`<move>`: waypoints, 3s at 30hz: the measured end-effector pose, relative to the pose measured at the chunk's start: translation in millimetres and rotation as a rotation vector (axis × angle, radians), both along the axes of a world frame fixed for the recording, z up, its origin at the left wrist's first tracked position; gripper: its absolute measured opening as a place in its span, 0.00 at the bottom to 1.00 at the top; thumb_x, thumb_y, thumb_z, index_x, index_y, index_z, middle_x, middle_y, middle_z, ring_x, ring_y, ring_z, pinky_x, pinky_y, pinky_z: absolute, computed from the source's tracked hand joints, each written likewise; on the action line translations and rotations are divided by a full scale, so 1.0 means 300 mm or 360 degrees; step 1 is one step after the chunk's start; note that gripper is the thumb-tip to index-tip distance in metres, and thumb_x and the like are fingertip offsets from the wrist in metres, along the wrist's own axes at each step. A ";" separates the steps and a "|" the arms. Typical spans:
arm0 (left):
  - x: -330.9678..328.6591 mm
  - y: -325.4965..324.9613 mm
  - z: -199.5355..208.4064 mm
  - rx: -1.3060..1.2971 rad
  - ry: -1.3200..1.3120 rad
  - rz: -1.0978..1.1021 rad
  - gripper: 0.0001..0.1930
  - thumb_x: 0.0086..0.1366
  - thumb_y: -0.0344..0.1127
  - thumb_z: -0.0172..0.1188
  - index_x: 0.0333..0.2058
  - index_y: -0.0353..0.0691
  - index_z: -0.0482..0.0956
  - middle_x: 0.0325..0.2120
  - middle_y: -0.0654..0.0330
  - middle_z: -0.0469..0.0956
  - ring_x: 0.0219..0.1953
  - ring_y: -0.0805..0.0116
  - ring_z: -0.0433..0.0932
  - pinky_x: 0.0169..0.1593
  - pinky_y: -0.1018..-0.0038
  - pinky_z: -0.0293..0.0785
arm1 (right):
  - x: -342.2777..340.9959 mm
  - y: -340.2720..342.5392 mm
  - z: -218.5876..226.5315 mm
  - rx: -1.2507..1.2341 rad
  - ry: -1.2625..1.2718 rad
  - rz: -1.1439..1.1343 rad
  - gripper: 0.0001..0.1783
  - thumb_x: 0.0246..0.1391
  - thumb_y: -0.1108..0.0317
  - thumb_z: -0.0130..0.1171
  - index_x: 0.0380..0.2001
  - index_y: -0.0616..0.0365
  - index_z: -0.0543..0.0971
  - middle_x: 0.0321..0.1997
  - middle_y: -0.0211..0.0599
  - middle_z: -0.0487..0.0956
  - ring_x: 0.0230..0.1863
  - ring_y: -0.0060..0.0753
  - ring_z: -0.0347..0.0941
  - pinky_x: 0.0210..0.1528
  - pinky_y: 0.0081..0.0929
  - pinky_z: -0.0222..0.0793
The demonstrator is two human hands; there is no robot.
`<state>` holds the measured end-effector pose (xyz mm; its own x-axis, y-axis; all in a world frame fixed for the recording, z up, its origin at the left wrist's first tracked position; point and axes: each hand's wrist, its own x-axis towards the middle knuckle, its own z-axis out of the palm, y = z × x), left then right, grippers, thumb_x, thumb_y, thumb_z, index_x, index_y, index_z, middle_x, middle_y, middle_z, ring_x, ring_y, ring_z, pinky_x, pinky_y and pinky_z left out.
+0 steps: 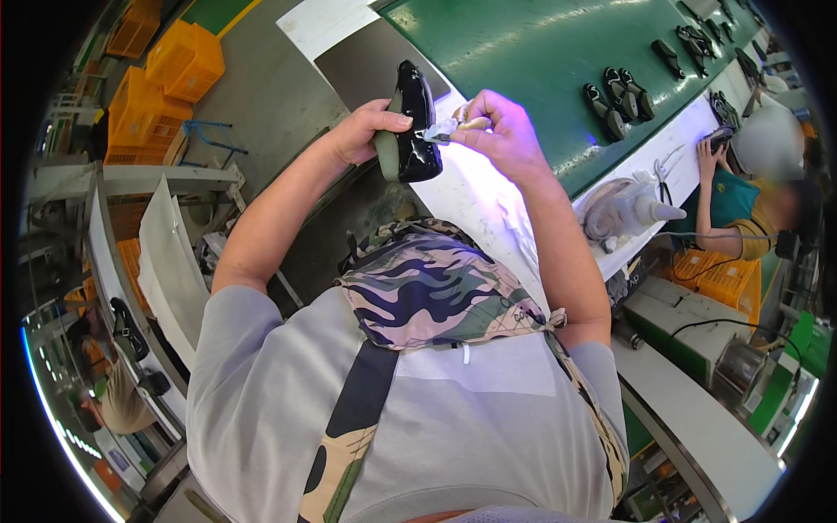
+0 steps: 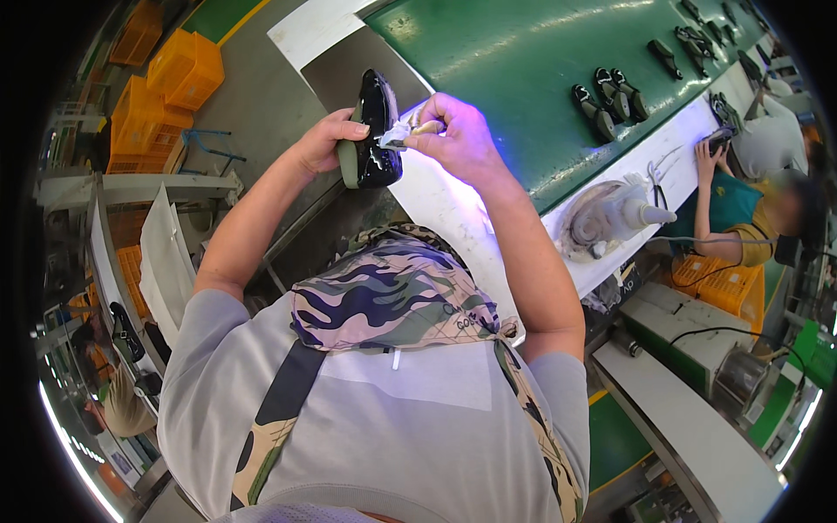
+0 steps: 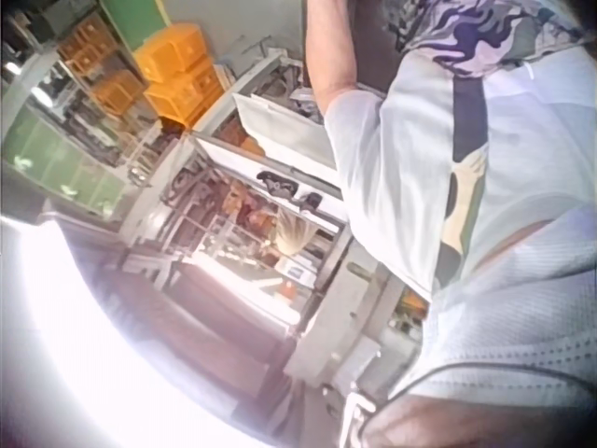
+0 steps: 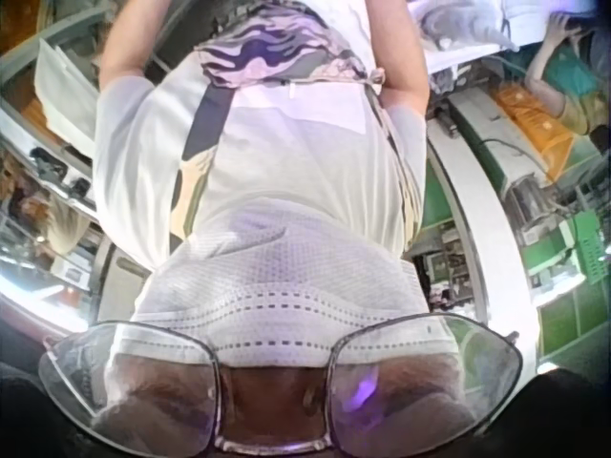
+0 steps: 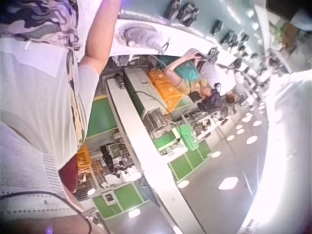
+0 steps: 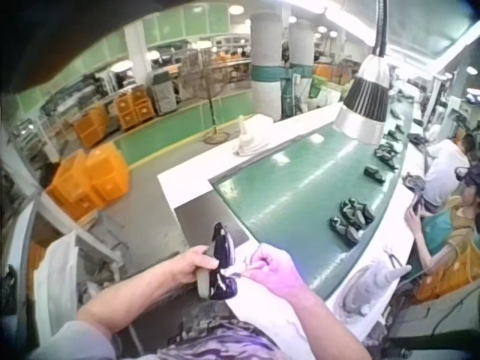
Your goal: Apply adhesive to shoe components and assemble them.
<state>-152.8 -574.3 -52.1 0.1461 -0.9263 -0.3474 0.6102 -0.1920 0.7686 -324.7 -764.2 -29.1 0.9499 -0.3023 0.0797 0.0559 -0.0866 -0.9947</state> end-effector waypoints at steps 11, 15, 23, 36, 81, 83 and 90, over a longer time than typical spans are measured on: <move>-0.057 0.197 -0.118 0.0102 0.0680 0.0338 0.23 0.63 0.42 0.59 0.53 0.36 0.73 0.45 0.50 0.80 0.46 0.56 0.81 0.57 0.53 0.74 | 0.049 0.114 0.039 -0.0126 -0.0065 0.0304 0.15 0.46 0.77 0.68 0.26 0.57 0.69 0.37 0.37 0.79 0.38 0.22 0.70 0.41 0.24 0.67; -0.096 0.252 -0.118 0.0116 0.0815 0.0550 0.21 0.64 0.43 0.58 0.51 0.36 0.75 0.43 0.51 0.81 0.43 0.57 0.81 0.53 0.55 0.76 | 0.068 0.168 0.046 0.0010 -0.0202 0.0364 0.13 0.44 0.81 0.65 0.25 0.59 0.69 0.34 0.38 0.78 0.36 0.22 0.70 0.39 0.22 0.66; -0.097 0.377 -0.172 -0.0152 0.0986 0.0612 0.20 0.67 0.49 0.54 0.48 0.42 0.78 0.40 0.55 0.83 0.38 0.60 0.84 0.21 0.71 0.74 | 0.100 0.224 0.013 -0.0039 -0.0258 0.0510 0.13 0.46 0.81 0.64 0.26 0.58 0.69 0.39 0.41 0.79 0.41 0.25 0.72 0.43 0.24 0.67; -0.125 0.481 -0.131 -0.0592 0.1231 0.0795 0.25 0.66 0.48 0.55 0.54 0.37 0.74 0.40 0.46 0.82 0.36 0.48 0.84 0.22 0.67 0.81 | 0.206 0.336 0.007 -0.0062 -0.0438 0.0567 0.14 0.45 0.84 0.63 0.27 0.59 0.68 0.39 0.42 0.78 0.41 0.30 0.74 0.46 0.26 0.69; -0.270 -1.091 -0.583 0.0858 -0.0314 -0.0519 0.38 0.60 0.59 0.63 0.58 0.34 0.67 0.50 0.44 0.76 0.44 0.52 0.80 0.47 0.63 0.78 | -0.804 -0.126 -0.159 0.0319 0.0296 -0.1563 0.13 0.47 0.72 0.72 0.26 0.57 0.73 0.25 0.23 0.72 0.27 0.14 0.65 0.29 0.18 0.63; -0.405 -1.315 -0.619 0.0892 -0.0198 -0.0552 0.43 0.59 0.61 0.63 0.61 0.34 0.63 0.54 0.41 0.73 0.49 0.48 0.78 0.49 0.59 0.77 | -0.903 -0.115 -0.168 0.0387 0.0300 -0.1860 0.14 0.47 0.72 0.72 0.26 0.57 0.73 0.24 0.23 0.72 0.27 0.14 0.65 0.28 0.18 0.62; -0.587 -1.754 -0.769 0.1257 -0.0236 -0.0182 0.44 0.52 0.60 0.69 0.62 0.40 0.64 0.57 0.40 0.70 0.53 0.35 0.72 0.57 0.43 0.66 | -1.086 -0.107 -0.275 0.0726 0.0188 -0.2224 0.13 0.47 0.74 0.71 0.26 0.57 0.72 0.25 0.23 0.73 0.27 0.14 0.66 0.28 0.16 0.63</move>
<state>-328.8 -1100.6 -282.8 0.1612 -0.4277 -0.8894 0.4561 -0.7669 0.4514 -650.5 -796.3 -111.6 -0.1333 -0.9355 -0.3273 0.1110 0.3141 -0.9429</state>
